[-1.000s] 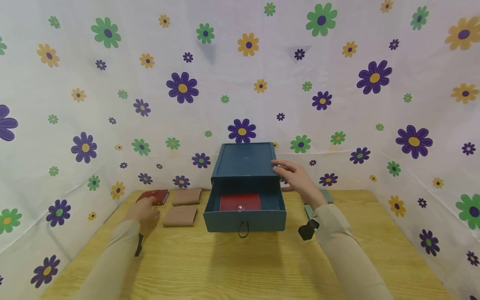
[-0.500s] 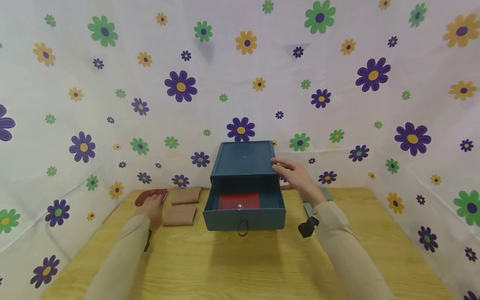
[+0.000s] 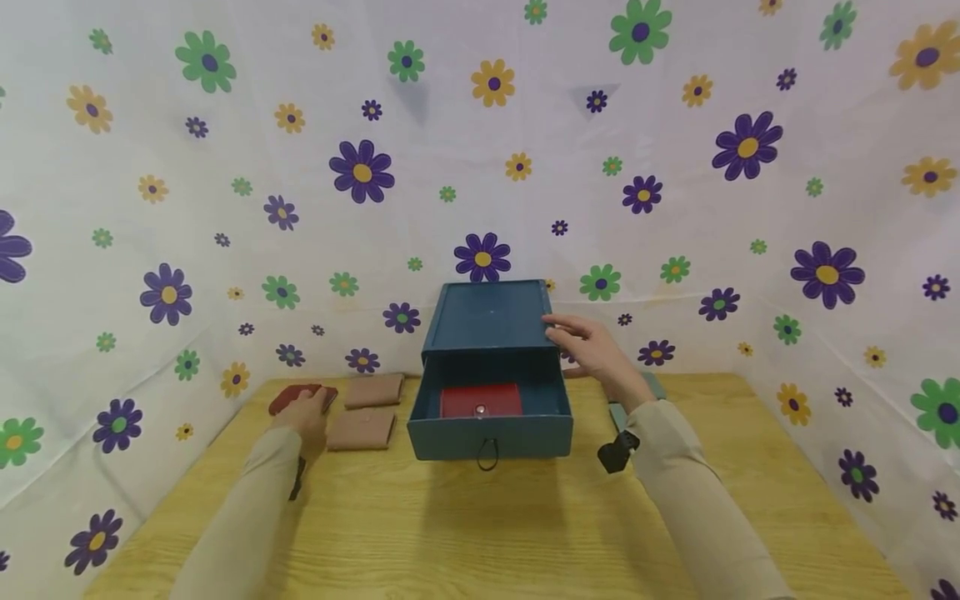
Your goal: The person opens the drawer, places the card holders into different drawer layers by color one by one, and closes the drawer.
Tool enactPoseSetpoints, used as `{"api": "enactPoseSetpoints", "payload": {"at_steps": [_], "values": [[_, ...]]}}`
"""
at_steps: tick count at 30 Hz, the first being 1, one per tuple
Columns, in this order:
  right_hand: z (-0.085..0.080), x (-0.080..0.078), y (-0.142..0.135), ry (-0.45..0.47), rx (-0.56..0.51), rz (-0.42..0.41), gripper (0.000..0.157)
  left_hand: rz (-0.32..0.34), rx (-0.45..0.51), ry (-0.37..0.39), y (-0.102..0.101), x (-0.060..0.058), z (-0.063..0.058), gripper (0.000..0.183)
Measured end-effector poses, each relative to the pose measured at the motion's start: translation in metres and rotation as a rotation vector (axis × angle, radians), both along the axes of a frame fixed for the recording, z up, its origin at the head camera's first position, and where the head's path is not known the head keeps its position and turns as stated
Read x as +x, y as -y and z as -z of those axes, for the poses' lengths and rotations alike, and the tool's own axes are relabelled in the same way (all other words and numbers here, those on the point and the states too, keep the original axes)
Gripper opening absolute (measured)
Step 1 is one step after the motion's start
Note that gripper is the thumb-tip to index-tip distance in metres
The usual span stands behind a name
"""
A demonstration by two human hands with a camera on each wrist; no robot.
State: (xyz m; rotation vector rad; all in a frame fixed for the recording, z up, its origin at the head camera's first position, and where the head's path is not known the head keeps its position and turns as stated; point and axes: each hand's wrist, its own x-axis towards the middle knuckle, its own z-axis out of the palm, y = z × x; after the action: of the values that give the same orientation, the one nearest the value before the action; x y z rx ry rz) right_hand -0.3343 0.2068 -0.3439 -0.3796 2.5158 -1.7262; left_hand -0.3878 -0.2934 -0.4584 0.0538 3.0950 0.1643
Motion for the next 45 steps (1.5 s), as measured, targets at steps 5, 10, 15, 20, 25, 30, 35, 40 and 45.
{"api": "enactPoseSetpoints", "payload": {"at_steps": [5,10,15,20,25,30,35,40,45], "values": [[0.001,0.001,-0.001,0.003,-0.002,-0.001,0.055,-0.017,0.029,-0.02,0.005,0.005,0.002,0.058],[0.002,0.001,-0.001,-0.002,0.004,0.004,0.055,-0.03,0.035,-0.028,0.009,0.009,0.004,0.056],[0.002,0.0,-0.002,-0.006,0.016,0.007,0.055,-0.032,0.02,-0.046,0.011,0.009,0.01,0.046],[0.001,0.0,-0.003,-0.002,0.013,0.007,0.055,-0.016,0.057,-0.067,0.012,0.009,0.013,0.035],[0.0,0.0,-0.003,0.003,0.01,0.005,0.055,-0.008,0.098,-0.064,0.015,0.01,0.011,0.019],[-0.001,0.0,-0.003,-0.002,0.009,0.002,0.055,-0.035,0.142,-0.043,0.019,0.011,0.009,0.011],[-0.002,0.002,-0.003,0.004,0.016,0.011,0.055,-0.069,0.196,-0.069,0.028,0.01,0.014,0.01],[0.0,0.002,-0.002,0.02,0.014,0.02,0.054,-0.07,0.232,-0.121,0.038,0.013,0.02,0.013],[0.0,0.001,0.001,0.012,0.006,0.007,0.054,-0.08,0.258,-0.133,0.043,0.021,0.018,0.012]]}}
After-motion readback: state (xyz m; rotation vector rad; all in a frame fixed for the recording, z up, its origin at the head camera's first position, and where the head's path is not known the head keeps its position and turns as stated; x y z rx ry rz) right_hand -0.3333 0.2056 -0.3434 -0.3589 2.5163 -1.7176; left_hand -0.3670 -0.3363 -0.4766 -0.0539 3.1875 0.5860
